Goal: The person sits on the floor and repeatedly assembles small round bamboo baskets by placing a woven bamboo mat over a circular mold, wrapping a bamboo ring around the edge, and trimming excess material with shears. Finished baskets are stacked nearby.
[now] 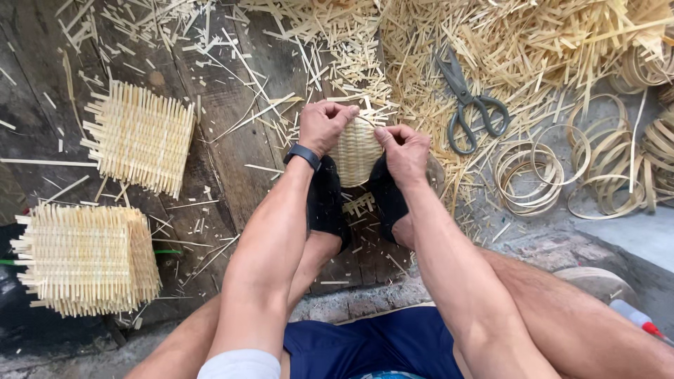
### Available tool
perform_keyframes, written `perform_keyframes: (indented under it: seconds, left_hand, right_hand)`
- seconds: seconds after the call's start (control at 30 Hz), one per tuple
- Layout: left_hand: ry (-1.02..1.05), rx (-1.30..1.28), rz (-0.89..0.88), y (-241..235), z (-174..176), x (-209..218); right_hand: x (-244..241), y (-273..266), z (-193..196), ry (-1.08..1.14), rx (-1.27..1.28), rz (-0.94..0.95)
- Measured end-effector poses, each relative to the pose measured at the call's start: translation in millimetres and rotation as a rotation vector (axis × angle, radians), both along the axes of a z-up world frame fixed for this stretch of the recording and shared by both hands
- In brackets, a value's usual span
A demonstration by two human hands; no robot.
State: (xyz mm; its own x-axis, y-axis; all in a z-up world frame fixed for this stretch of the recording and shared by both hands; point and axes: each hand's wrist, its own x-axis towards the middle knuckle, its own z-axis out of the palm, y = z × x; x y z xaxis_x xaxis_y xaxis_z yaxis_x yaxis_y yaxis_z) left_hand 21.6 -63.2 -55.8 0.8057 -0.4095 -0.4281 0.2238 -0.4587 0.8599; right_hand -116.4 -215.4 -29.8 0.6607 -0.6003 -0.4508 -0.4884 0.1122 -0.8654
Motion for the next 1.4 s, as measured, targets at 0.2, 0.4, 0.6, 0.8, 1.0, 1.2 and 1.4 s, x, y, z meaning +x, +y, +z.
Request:
perform_keyframes:
  seconds: [0.2,0.4,0.6,0.8,1.0,1.2,1.4]
  left_hand:
    - [-0.034,-0.030,-0.007,4,4,-5]
    - [-0.151,-0.109,-0.209,14,50,-9]
    - [-0.872,0.053,-0.400,16,94,-72]
    - [-1.014,0.298,-0.673,49,96,-137]
    - [-0.893,0.365,-0.160,2,78,-132]
    - [-0.872,0.350,-0.207,-23,82,-107]
    - [-0.940,0.255,-0.352,-17,74,-84]
  right_hand:
    - [-8,-10,20,0.051,0.147,0.143]
    - [0,-100,121,0.367,-0.181,0.457]
    - [-8,-222,216,0.791,-1.082,1.081]
    - [-61,-221,99,0.708,-0.553,0.911]
    - [-97,-208,-40,0.388,-1.113,0.624]
    - [-84,-215,-66,0.720,-0.576,0.718]
    - [-83,-184,-20,0.397,-0.179,0.543]
